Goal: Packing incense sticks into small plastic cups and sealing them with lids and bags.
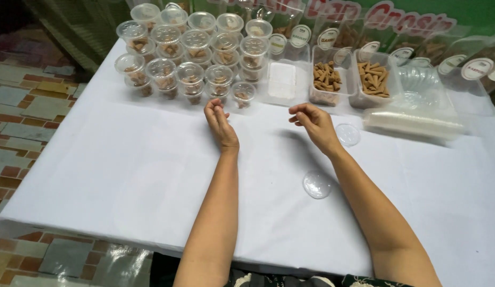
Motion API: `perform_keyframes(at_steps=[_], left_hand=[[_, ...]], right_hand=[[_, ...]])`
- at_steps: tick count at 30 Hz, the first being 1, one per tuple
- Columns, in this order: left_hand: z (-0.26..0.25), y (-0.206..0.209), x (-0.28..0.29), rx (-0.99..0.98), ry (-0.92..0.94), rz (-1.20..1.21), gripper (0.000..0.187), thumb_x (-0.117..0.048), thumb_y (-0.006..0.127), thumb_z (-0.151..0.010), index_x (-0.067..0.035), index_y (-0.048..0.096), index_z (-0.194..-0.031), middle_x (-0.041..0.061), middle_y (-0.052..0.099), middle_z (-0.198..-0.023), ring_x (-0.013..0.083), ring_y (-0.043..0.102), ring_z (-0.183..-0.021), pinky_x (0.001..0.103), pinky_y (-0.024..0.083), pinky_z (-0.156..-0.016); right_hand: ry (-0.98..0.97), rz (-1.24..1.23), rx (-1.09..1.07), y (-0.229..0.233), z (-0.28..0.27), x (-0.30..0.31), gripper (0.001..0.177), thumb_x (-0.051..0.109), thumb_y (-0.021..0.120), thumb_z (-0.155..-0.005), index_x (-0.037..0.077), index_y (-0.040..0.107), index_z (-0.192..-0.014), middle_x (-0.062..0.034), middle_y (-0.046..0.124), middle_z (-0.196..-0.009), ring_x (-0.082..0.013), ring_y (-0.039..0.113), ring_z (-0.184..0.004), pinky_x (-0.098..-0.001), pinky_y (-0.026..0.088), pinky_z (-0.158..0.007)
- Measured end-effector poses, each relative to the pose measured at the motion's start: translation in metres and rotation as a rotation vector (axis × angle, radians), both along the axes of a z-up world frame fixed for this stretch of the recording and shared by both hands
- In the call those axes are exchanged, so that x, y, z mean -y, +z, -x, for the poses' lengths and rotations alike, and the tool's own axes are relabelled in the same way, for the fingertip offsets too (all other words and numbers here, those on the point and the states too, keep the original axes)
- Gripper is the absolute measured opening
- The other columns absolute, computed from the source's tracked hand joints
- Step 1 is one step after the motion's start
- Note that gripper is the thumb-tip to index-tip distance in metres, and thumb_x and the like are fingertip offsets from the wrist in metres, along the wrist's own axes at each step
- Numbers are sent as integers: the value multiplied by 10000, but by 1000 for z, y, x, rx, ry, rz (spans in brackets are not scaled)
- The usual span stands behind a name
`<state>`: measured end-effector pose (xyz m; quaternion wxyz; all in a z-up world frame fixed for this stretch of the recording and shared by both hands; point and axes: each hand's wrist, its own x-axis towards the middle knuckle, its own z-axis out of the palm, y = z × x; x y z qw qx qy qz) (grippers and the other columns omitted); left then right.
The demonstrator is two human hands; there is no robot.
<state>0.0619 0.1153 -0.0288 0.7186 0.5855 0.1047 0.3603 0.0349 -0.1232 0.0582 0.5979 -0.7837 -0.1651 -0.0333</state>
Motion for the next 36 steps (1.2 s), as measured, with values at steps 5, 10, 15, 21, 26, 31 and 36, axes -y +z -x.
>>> perform_keyframes(at_steps=[5, 10, 15, 21, 26, 31, 36], left_hand=[[-3, -7, -2, -18, -37, -131, 251, -158, 469, -1012, -175, 521, -1257, -1, 569, -1053, 113, 551, -918, 247, 507, -777], [11, 8, 5, -126, -166, -357, 515, 10, 464, -952, -155, 484, -1439, 88, 641, -902, 204, 622, -757, 346, 529, -747], [18, 31, 10, -400, -220, -535, 656, -14, 420, -985, -275, 336, -1580, 58, 665, -836, 248, 660, -849, 395, 508, -844], [17, 39, 10, -456, -204, -552, 729, -9, 413, -968, -336, 257, -1601, 53, 664, -836, 245, 669, -841, 396, 512, -838], [14, 35, 10, -472, -191, -555, 733, -24, 426, -965, -347, 255, -1600, 36, 659, -813, 223, 677, -860, 382, 515, -850], [12, 29, 8, -451, -195, -549, 692, -36, 440, -968, -315, 301, -1586, 52, 669, -823, 242, 676, -878, 398, 510, -856], [17, 29, 5, -372, -232, -548, 576, -14, 442, -961, -233, 444, -1493, 64, 682, -841, 235, 668, -823, 388, 521, -810]], right_hand=[[-175, 140, 60, -21, 23, 74, 192, -15, 558, -1021, 12, 704, -1142, -135, 732, -1058, -227, 730, -948, -353, 593, -858], [-323, 106, -28, -38, 35, 106, 209, -22, 521, -1033, 40, 703, -1115, -120, 730, -1048, -198, 716, -925, -332, 596, -845], [-386, 2, -41, -40, 33, 99, 210, -34, 501, -1019, 35, 697, -1052, -95, 717, -972, -158, 693, -861, -275, 588, -788], [-379, 63, -35, -36, 39, 95, 212, -46, 505, -1022, 40, 697, -1043, -92, 723, -959, -161, 687, -857, -306, 597, -793], [-361, 70, 1, -37, 41, 93, 205, -45, 514, -1020, 37, 701, -1025, -102, 732, -940, -173, 699, -836, -333, 599, -792], [-360, 74, 1, -36, 41, 92, 208, -45, 515, -1022, 41, 704, -1016, -101, 740, -940, -177, 708, -830, -338, 606, -796], [-375, 87, 54, -37, 41, 91, 207, -59, 525, -1012, 43, 704, -996, -86, 734, -908, -165, 698, -802, -325, 606, -786]])
